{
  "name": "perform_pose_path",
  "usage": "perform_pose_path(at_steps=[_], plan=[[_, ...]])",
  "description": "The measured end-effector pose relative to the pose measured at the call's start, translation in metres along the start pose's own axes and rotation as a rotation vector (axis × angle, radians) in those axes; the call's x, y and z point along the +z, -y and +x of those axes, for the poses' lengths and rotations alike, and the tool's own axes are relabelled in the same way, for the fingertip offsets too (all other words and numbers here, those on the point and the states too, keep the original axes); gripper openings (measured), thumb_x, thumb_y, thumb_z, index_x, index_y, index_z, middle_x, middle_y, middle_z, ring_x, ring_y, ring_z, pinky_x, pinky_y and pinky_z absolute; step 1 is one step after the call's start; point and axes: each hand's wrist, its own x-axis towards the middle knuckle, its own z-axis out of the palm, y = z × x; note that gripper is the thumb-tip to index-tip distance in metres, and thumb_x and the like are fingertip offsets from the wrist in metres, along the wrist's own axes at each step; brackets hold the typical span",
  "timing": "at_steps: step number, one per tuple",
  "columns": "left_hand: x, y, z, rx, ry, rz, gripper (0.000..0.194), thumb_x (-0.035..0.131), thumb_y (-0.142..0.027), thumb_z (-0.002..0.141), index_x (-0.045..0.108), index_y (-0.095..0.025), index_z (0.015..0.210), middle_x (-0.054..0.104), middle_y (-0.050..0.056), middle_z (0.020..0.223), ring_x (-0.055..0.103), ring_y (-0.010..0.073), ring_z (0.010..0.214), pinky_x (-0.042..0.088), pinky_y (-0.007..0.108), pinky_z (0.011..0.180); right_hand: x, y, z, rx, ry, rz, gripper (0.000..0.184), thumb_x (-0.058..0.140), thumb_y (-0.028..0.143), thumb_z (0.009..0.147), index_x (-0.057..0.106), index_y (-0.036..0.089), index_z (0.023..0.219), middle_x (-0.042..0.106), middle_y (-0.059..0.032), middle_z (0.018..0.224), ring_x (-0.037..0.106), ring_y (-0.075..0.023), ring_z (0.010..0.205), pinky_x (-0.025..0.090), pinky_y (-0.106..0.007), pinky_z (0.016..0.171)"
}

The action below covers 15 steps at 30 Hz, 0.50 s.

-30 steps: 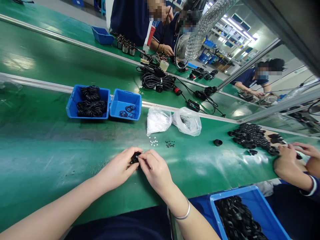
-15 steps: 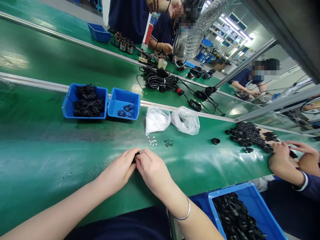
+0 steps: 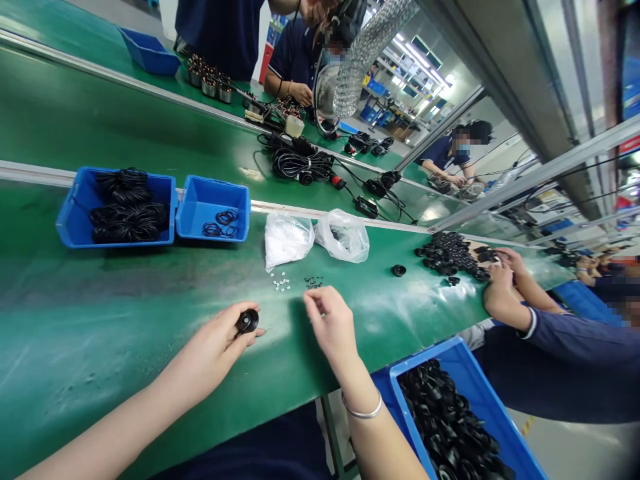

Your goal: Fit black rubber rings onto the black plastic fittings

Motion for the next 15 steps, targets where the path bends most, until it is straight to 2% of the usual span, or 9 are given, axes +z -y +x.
perform_pose_path(at_steps=[3,5,10,15], plan=[[0.002,0.004,-0.001,-0.021,0.027,-0.054,0.041,0.048,-0.050,0.096,0.045,-0.030,0.132,0.058,0.007,0.137,0.067,0.0257,0.117,0.055,0.036,0.099,-0.012,-0.038,-0.001,0.086,-0.029,-0.110,0.013,0.055,0.022,0.096,0.063,0.019,0.086,0.062,-0.0058,0.082,0.062,-0.0200,0.077,0.052,-0.033,0.071],[0.003,0.006,0.000,-0.021,0.048,-0.070,0.042,0.049,-0.050,0.096,0.044,-0.030,0.132,0.058,0.007,0.136,0.067,0.0256,0.118,0.055,0.036,0.099,-0.014,-0.053,0.000,0.101,-0.031,-0.133,0.013,0.055,0.023,0.095,0.064,0.018,0.087,0.063,-0.0073,0.084,0.062,-0.0209,0.077,0.052,-0.034,0.070],[0.002,0.009,0.004,-0.038,0.065,-0.093,0.042,0.050,-0.051,0.096,0.044,-0.030,0.132,0.055,0.008,0.138,0.067,0.0256,0.118,0.056,0.038,0.100,-0.005,-0.056,0.007,0.087,-0.009,-0.143,0.015,0.053,0.024,0.096,0.065,0.017,0.092,0.064,-0.0085,0.087,0.063,-0.0215,0.079,0.053,-0.035,0.074],[0.000,0.010,0.007,-0.048,0.079,-0.149,0.041,0.053,-0.047,0.095,0.045,-0.029,0.131,0.057,0.007,0.136,0.068,0.0251,0.115,0.057,0.037,0.096,-0.005,-0.059,0.011,0.070,0.012,-0.115,0.017,0.052,0.022,0.097,0.064,0.017,0.086,0.063,-0.0077,0.085,0.062,-0.0213,0.080,0.051,-0.034,0.075]])
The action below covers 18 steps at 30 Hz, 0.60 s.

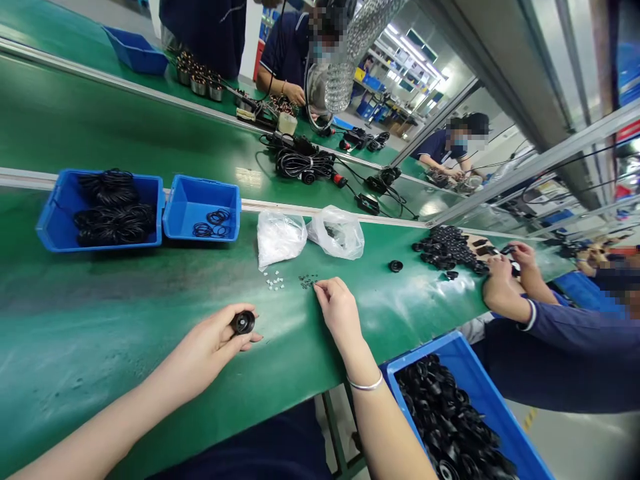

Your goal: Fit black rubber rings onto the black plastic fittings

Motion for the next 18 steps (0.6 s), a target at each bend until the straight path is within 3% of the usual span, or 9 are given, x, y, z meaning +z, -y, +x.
perform_pose_path(at_steps=[4,8,13,18], plan=[[0.001,-0.001,0.000,0.015,0.001,-0.021,0.038,0.054,-0.043,0.094,0.046,-0.028,0.128,0.058,0.007,0.133,0.069,0.0250,0.114,0.057,0.038,0.097,-0.007,0.001,-0.004,0.011,0.012,0.053,0.016,0.058,0.023,0.094,0.063,0.018,0.079,0.061,-0.0042,0.076,0.058,-0.0188,0.070,0.048,-0.031,0.065],[0.002,-0.005,0.000,0.009,-0.001,-0.023,0.036,0.055,-0.041,0.093,0.048,-0.027,0.126,0.061,0.006,0.128,0.070,0.0240,0.110,0.058,0.036,0.093,-0.007,0.037,-0.015,-0.036,0.062,0.193,0.013,0.061,0.021,0.094,0.065,0.019,0.082,0.063,-0.0019,0.078,0.059,-0.0145,0.069,0.048,-0.026,0.062],[0.002,-0.011,-0.001,0.048,-0.014,0.001,0.035,0.057,-0.037,0.090,0.051,-0.024,0.122,0.068,0.003,0.110,0.072,0.0212,0.097,0.057,0.034,0.089,0.013,0.094,-0.024,-0.254,0.171,0.507,0.004,0.062,0.018,0.094,0.066,0.019,0.092,0.061,-0.0022,0.084,0.059,-0.0130,0.076,0.050,-0.025,0.068],[0.000,-0.011,-0.001,0.076,-0.046,0.144,0.032,0.056,-0.032,0.089,0.054,-0.024,0.120,0.064,-0.002,0.084,0.063,0.0160,0.073,0.053,0.029,0.073,0.030,0.106,-0.021,-0.321,0.211,0.499,0.006,0.061,0.017,0.094,0.067,0.019,0.094,0.058,-0.0037,0.086,0.060,-0.0141,0.081,0.053,-0.026,0.073]])
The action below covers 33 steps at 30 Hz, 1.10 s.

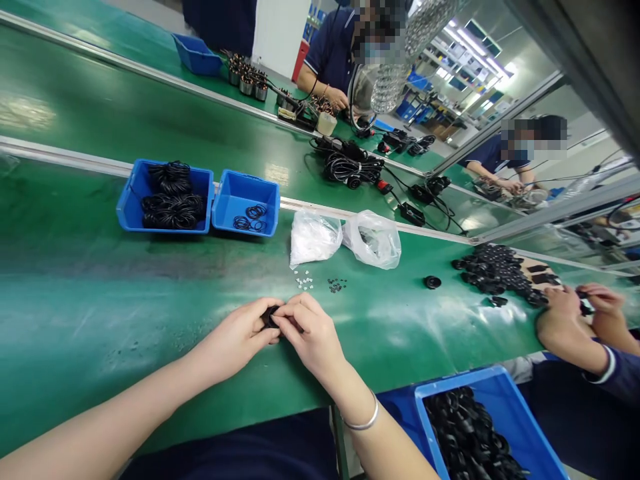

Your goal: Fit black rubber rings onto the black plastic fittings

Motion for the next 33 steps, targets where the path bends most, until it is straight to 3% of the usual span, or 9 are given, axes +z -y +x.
perform_pose_path(at_steps=[6,11,15,23,26,30,33], plan=[[0.000,-0.002,0.000,0.008,-0.013,0.030,0.030,0.056,-0.028,0.088,0.056,-0.024,0.118,0.058,-0.005,0.077,0.055,0.0141,0.067,0.044,0.025,0.064,-0.004,-0.001,-0.003,-0.068,0.051,-0.059,0.010,0.059,0.015,0.096,0.067,0.018,0.101,0.061,-0.0052,0.089,0.062,-0.0146,0.082,0.054,-0.027,0.073],[0.000,-0.003,-0.001,-0.027,-0.017,0.055,0.035,0.055,-0.025,0.088,0.055,-0.024,0.122,0.058,-0.006,0.072,0.057,0.0150,0.067,0.045,0.026,0.066,-0.008,0.003,-0.016,-0.125,0.132,-0.172,0.031,0.053,0.010,0.097,0.061,0.017,0.125,0.061,-0.0100,0.102,0.062,-0.0181,0.096,0.057,-0.030,0.081],[0.000,-0.002,0.001,-0.030,-0.020,0.038,0.038,0.055,-0.025,0.087,0.054,-0.024,0.125,0.068,-0.001,0.087,0.064,0.0174,0.078,0.049,0.028,0.073,-0.006,0.005,-0.027,-0.179,0.161,-0.314,0.047,0.052,0.007,0.094,0.049,0.012,0.141,0.059,-0.0148,0.111,0.061,-0.0223,0.102,0.058,-0.034,0.085],[-0.002,-0.004,0.002,-0.013,-0.049,0.164,0.038,0.052,-0.024,0.088,0.055,-0.022,0.126,0.064,-0.002,0.078,0.060,0.0163,0.067,0.049,0.029,0.070,-0.001,0.011,-0.029,-0.212,0.194,-0.515,0.050,0.050,0.008,0.094,0.044,0.008,0.144,0.063,-0.0156,0.106,0.060,-0.0243,0.091,0.059,-0.038,0.076],[-0.001,-0.003,0.001,-0.005,-0.055,0.165,0.038,0.052,-0.024,0.089,0.055,-0.022,0.127,0.064,-0.002,0.076,0.062,0.0174,0.070,0.050,0.029,0.071,-0.001,0.011,-0.029,-0.176,0.201,-0.457,0.050,0.048,0.008,0.094,0.045,0.010,0.144,0.063,-0.0146,0.104,0.061,-0.0241,0.091,0.059,-0.038,0.076],[0.000,-0.002,0.001,0.012,-0.031,0.081,0.038,0.053,-0.025,0.089,0.054,-0.022,0.127,0.070,0.002,0.094,0.067,0.0195,0.083,0.052,0.030,0.075,0.005,0.004,-0.038,-0.142,0.097,-0.310,0.061,0.047,0.006,0.094,0.035,0.021,0.152,0.061,-0.0131,0.107,0.061,-0.0229,0.094,0.059,-0.037,0.078],[0.000,-0.004,0.001,0.029,-0.042,0.083,0.036,0.055,-0.025,0.088,0.056,-0.023,0.124,0.071,0.003,0.101,0.068,0.0199,0.086,0.053,0.031,0.077,0.008,0.001,-0.043,-0.139,0.089,-0.325,0.066,0.048,0.005,0.093,0.031,0.022,0.155,0.060,-0.0135,0.108,0.061,-0.0236,0.094,0.058,-0.039,0.079]])
